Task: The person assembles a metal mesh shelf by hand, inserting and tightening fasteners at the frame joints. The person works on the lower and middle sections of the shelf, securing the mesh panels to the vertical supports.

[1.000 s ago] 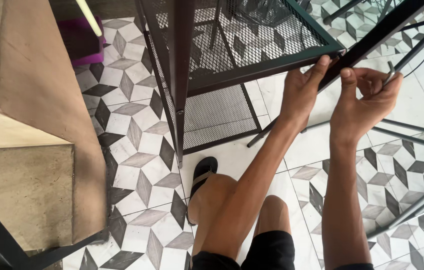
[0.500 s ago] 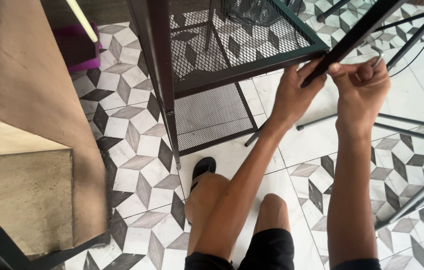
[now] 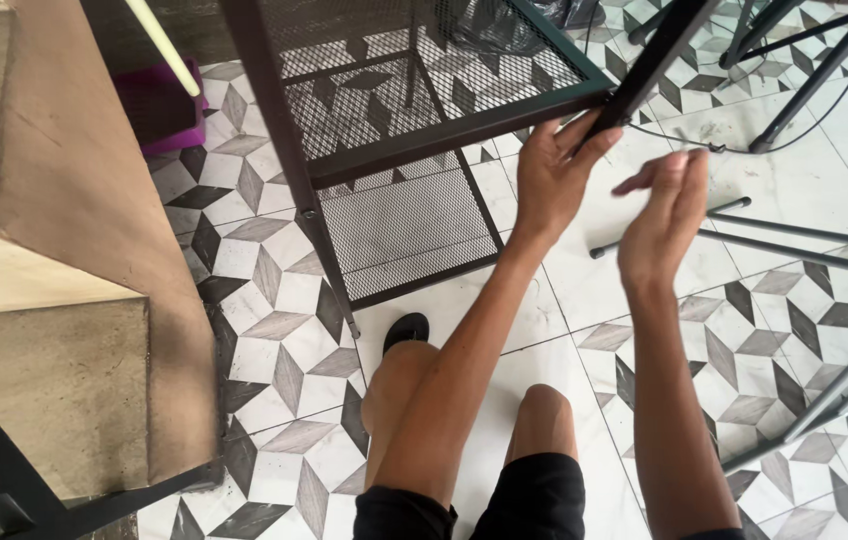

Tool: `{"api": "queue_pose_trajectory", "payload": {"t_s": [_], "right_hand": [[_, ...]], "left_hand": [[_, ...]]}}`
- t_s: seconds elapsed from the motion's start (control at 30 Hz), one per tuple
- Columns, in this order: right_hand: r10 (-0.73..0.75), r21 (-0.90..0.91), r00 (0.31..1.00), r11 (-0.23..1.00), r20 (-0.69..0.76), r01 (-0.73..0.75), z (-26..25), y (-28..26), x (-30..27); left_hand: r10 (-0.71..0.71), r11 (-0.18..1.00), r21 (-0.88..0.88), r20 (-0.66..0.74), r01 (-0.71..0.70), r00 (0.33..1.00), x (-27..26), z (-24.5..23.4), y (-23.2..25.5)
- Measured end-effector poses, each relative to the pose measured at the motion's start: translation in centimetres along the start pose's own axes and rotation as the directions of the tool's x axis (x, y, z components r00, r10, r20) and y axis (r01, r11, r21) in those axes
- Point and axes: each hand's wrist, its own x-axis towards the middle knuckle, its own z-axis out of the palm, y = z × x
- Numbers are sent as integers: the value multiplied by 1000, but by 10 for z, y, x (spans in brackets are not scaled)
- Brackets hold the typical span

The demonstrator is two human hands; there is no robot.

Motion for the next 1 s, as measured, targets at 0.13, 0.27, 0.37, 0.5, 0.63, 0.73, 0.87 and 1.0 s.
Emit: {"api": "queue_pose_trajectory", "payload": {"t_s": [0.13,0.27,0.37,0.5,0.63,0.73,0.87,1.0], "right_hand": [[-116,-160,987,978,115,133,-4,4,-7],[-187,-224,971,950,149,217,-2,-1,-3],[-198,-134,972,967,128,215,0,-5,-2],[-290,-342,951,888,107,309,0,-6,0],[-315,-398,942,855,112,333,-3,-8,3],[-314,-402,942,853,117,333,-5,-9,6],[-332,-378,939,860,92,342,-6,-9,6],[-358,-411,928,835,103,367,-5,-8,5]], "left_hand": [[51,987,-157,22,-47,998,-1,-1,-6],[73,986,-157,65,-62,995,1,-4,-7],[47,988,-150,77,-35,996,3,-8,-9],[181,967,167,77,-191,981,9,-12,-10],[35,996,86,53,-39,998,7,-13,-9],[30,994,107,30,-33,999,6,-10,-7],[85,972,223,-25,-77,996,5,-7,-5],[71,977,204,-38,-62,997,4,-7,-4]]}}
